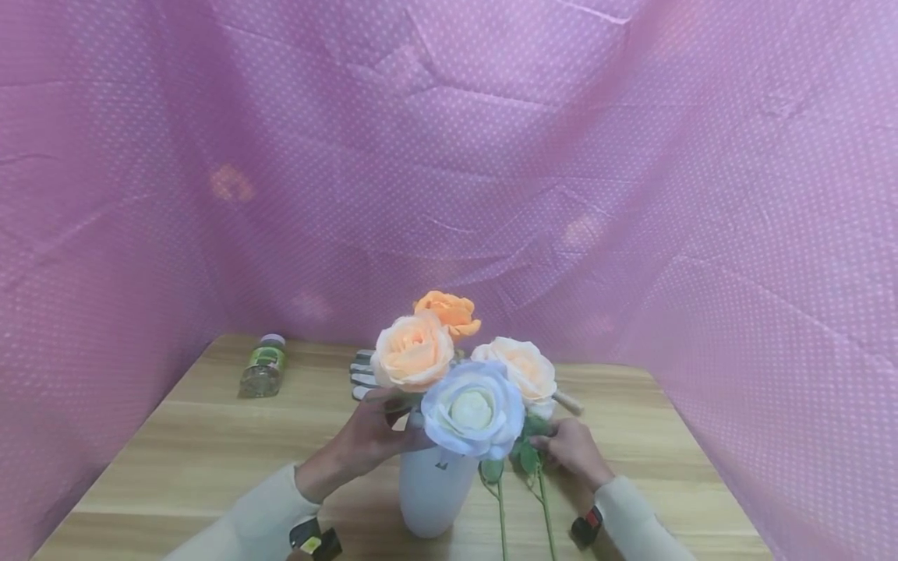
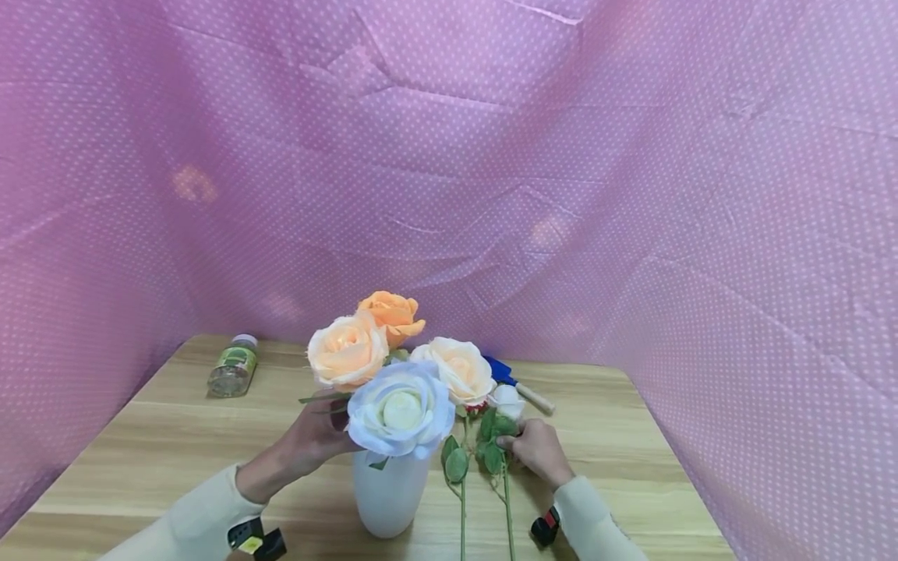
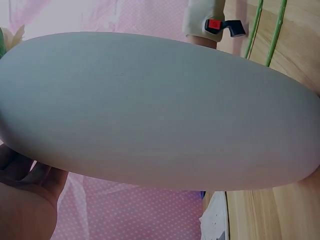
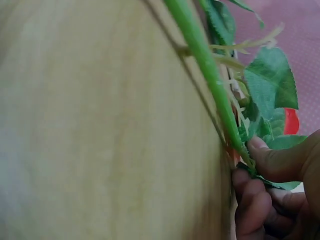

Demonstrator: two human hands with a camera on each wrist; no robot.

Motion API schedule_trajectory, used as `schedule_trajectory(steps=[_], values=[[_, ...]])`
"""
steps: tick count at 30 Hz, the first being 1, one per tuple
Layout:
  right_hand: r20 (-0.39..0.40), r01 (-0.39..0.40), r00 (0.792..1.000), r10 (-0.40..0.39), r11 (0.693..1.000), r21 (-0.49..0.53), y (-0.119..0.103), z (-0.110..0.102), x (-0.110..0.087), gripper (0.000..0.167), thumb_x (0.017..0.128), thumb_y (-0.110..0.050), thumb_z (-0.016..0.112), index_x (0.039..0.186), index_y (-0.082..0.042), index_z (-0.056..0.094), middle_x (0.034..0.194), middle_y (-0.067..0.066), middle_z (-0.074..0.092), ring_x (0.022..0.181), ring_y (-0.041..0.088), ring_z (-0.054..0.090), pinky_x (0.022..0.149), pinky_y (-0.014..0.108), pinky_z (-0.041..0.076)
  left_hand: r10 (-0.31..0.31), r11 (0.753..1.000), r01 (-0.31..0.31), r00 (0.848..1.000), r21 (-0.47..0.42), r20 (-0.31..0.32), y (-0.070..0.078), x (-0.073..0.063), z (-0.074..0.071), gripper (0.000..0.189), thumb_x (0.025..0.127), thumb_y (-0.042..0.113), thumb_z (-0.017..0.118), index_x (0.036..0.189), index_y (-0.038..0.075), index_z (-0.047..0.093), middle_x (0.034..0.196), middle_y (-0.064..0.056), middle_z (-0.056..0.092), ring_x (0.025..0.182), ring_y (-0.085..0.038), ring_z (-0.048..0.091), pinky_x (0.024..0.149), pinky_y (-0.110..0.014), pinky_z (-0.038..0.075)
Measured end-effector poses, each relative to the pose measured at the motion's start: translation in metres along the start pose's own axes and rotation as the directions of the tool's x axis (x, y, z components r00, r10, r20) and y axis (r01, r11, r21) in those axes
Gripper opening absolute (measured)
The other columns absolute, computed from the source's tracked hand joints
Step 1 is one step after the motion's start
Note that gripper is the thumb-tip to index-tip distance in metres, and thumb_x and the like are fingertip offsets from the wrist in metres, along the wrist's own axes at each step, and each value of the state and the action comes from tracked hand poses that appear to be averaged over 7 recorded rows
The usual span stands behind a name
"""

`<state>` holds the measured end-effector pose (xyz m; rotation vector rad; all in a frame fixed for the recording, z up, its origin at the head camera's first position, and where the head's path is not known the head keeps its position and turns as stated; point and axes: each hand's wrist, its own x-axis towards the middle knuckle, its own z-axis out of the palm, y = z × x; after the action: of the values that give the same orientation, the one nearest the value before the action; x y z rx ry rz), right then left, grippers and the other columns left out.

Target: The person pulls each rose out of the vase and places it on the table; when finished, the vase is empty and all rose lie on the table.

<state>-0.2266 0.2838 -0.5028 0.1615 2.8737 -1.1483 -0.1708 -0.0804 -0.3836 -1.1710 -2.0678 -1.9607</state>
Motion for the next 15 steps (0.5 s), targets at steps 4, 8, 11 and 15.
schedule_trajectory(steps=[4, 8, 11, 15], values=[[-0.025, 0.005, 1.000, -0.006, 0.998, -0.069, -0.005, 0.005, 0.004, 0.017, 0.083, -0.020, 0.081, 0.077, -0.009, 0.070, 0.058, -0.001, 0.055, 0.050, 0.012, 0.049, 0.044, 0.024, 0.043, -0.015, 1.000, 0.015, 1.000, -0.014, 0.013, -0.005, 0.004, -0.009, 0.065, 0.085, 0.002, 0.076, 0.145, 0.005, 0.049, 0.147, -0.011, 0.057, 0.133, -0.001, 0.053, 0.116, -0.062, 0.041], [-0.027, 0.042, 0.999, -0.045, 0.993, -0.106, -0.003, 0.001, 0.000, 0.020, 0.081, -0.022, 0.082, 0.075, -0.011, 0.067, 0.058, -0.002, 0.053, 0.051, 0.011, 0.047, 0.044, 0.023, 0.041, -0.028, 1.000, 0.028, 1.000, -0.005, 0.002, 0.001, 0.002, -0.002, 0.065, 0.086, 0.004, 0.077, 0.144, 0.004, 0.049, 0.146, -0.022, 0.054, 0.131, 0.001, 0.053, 0.113, -0.071, 0.038], [-0.030, 0.057, 0.998, -0.061, 0.990, -0.129, 0.000, -0.004, -0.002, 0.021, 0.082, -0.024, 0.082, 0.075, -0.013, 0.066, 0.061, -0.003, 0.056, 0.053, 0.011, 0.047, 0.045, 0.021, 0.040, -0.031, 1.000, 0.032, 0.999, 0.002, -0.012, 0.006, -0.001, 0.004, 0.065, 0.086, 0.004, 0.077, 0.144, 0.004, 0.049, 0.147, -0.022, 0.053, 0.131, 0.001, 0.052, 0.113, -0.071, 0.038], [-0.074, 0.068, 0.994, -0.077, 0.991, -0.115, 0.003, -0.015, -0.007, 0.017, 0.083, -0.026, 0.081, 0.085, -0.013, 0.071, 0.076, -0.001, 0.069, 0.062, 0.012, 0.055, 0.051, 0.022, 0.045, -0.034, 0.999, 0.034, 0.999, -0.006, -0.026, 0.010, -0.007, 0.012, 0.067, 0.085, 0.003, 0.076, 0.145, 0.005, 0.047, 0.148, -0.022, 0.052, 0.132, -0.001, 0.052, 0.113, -0.071, 0.038]])
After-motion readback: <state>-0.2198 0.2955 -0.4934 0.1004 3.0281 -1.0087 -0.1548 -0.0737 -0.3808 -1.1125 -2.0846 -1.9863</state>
